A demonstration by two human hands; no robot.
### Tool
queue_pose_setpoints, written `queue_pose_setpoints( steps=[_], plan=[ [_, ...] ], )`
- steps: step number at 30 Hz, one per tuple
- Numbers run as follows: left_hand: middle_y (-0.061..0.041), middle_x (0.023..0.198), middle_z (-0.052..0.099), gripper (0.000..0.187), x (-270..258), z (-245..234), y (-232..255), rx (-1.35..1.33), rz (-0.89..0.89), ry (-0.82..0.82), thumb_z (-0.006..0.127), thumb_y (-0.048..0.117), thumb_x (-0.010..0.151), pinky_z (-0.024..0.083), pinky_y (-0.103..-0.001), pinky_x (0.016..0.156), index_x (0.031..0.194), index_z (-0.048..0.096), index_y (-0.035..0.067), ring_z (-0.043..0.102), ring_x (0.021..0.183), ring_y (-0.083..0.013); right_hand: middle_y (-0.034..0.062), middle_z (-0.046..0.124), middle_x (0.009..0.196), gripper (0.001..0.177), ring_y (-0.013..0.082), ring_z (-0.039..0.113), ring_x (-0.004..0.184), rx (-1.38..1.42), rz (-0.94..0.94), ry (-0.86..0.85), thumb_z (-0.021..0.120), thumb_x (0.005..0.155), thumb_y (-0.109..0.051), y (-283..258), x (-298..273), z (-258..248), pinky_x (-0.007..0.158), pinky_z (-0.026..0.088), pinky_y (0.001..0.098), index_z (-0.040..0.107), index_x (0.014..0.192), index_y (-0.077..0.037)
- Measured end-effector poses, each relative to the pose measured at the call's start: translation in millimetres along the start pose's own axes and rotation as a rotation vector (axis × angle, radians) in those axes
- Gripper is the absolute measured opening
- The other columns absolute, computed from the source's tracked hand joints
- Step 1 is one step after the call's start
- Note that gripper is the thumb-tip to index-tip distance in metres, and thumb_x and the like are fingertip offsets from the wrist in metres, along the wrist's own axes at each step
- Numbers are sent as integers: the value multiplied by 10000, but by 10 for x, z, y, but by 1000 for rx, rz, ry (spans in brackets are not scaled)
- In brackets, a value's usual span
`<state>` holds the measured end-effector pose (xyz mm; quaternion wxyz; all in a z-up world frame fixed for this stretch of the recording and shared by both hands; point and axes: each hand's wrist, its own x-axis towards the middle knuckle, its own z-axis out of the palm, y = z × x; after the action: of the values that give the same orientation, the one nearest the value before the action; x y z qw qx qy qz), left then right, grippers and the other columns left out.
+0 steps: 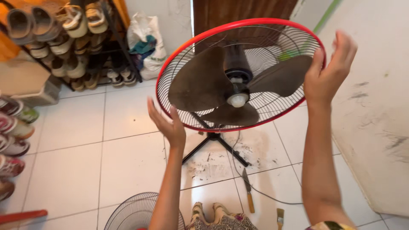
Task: The person reassembles a standing electric fan by hand. They attach the fan blades to the motor hub, secure the central cap, then fit the rear and front wire cages onto the fan head, aligning and pressing them into place.
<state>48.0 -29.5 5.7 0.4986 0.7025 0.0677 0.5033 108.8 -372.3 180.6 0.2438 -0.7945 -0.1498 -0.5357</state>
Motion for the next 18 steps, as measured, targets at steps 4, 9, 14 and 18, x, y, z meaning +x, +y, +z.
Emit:
queue_pose_setpoints(
  steps=[4, 9, 14, 18],
  plan=[
    [-188, 1483, 555, 466, 921, 144, 700, 79, 378, -175, 696, 71, 1036, 407, -440, 1195, 1466, 529, 9, 526, 1402, -358, 168, 615, 1319, 274, 371, 593, 1199, 133, -290, -145, 673, 1057, 30, -665, 542, 212, 982, 526, 449, 630, 1321, -25],
    [-105, 1161, 686, 261, 1406, 299, 1062, 84, 511, -297, 674, 28, 1036, 537, -406, 921, 1297, 658, 40, 664, 1063, -299, 84, 654, 1103, 233, 261, 627, 1005, 117, -751, -233, 777, 1010, -120, -1254, 796, 569, 890, 506, 398, 694, 1189, 4],
    [-130, 1056, 637, 247, 1404, 305, 1078, 173, 636, -199, 664, 6, 1009, 520, -427, 847, 1253, 640, -26, 611, 968, -326, 41, 614, 989, 169, 201, 620, 937, 32, -874, -109, 745, 1005, -130, -1329, 795, 809, 868, 502, 355, 710, 1107, -1],
    [-98, 1007, 628, 187, 1415, 298, 1026, 206, 676, -218, 684, 15, 1003, 516, -412, 810, 1187, 650, 10, 611, 939, -297, 26, 576, 906, 145, 187, 597, 866, -33, -865, -140, 741, 995, -171, -1286, 734, 950, 759, 478, 345, 676, 981, -42]
  ],
)
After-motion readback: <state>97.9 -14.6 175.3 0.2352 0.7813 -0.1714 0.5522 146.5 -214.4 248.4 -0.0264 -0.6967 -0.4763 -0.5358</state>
